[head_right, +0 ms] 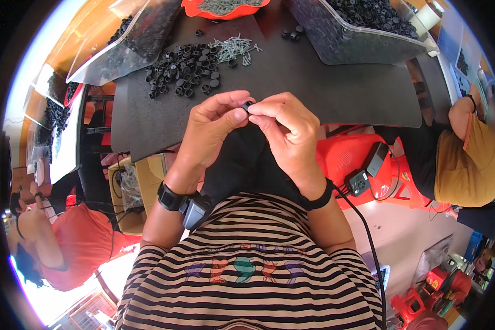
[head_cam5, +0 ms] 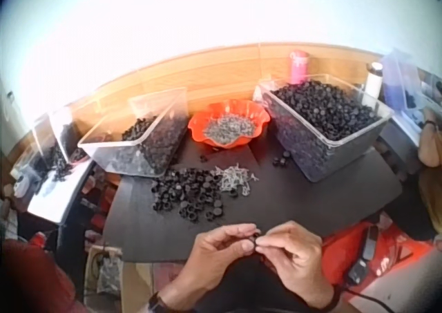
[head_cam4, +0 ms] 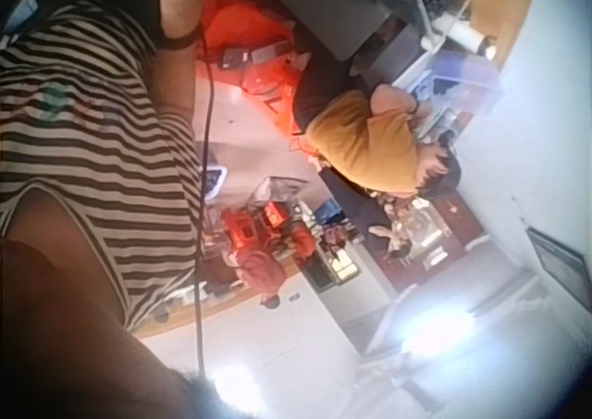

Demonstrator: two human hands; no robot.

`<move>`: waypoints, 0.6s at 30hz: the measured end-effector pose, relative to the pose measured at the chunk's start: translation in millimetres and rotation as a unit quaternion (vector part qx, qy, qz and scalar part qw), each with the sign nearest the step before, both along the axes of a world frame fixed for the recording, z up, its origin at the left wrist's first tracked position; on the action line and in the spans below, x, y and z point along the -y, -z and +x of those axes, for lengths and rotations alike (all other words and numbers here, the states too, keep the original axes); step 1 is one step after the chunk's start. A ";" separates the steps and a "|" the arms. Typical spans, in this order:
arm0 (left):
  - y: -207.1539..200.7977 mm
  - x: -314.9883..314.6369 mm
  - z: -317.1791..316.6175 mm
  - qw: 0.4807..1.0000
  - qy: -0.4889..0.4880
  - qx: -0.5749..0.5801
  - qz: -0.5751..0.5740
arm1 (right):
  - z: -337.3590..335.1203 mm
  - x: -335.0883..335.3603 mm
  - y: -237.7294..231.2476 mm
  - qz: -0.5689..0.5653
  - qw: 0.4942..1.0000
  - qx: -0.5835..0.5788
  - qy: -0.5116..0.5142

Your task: Manually assembling small plastic caps by inserting grey pins into the center of black plastic pieces.

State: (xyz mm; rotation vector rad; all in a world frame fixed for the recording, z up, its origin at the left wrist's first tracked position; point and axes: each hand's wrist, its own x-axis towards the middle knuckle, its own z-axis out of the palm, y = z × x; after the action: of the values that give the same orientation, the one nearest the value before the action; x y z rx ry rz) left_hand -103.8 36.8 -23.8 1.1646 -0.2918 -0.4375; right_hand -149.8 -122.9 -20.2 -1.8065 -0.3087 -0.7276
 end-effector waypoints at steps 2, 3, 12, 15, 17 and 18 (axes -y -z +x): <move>1.8 -0.1 0.1 1.000 0.004 0.012 0.002 | -0.6 -1.0 2.2 0.019 1.000 -0.006 0.001; 1.5 -0.1 -0.4 1.000 0.007 -0.004 -0.011 | -1.0 -2.2 2.0 0.035 0.999 -0.017 -0.003; -1.1 -5.8 -1.2 0.994 0.044 -0.090 -0.051 | -2.0 1.5 -0.6 0.094 0.994 -0.051 -0.020; 0.3 -5.6 -2.7 0.988 0.066 -0.115 -0.079 | -1.3 3.6 1.3 0.105 0.992 -0.058 -0.029; 2.0 -5.4 -3.8 0.984 0.076 -0.127 -0.093 | -1.4 4.6 1.3 0.085 0.995 -0.040 -0.031; 3.9 -5.8 -4.2 0.982 0.084 -0.134 -0.106 | -1.9 4.2 0.2 0.086 0.995 -0.041 -0.032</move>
State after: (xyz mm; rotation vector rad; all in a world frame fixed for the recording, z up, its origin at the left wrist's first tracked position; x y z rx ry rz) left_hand -108.1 42.7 -27.7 0.8650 -0.1973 -0.6869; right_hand -151.7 -127.0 -20.5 -1.6506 -0.2403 -0.6151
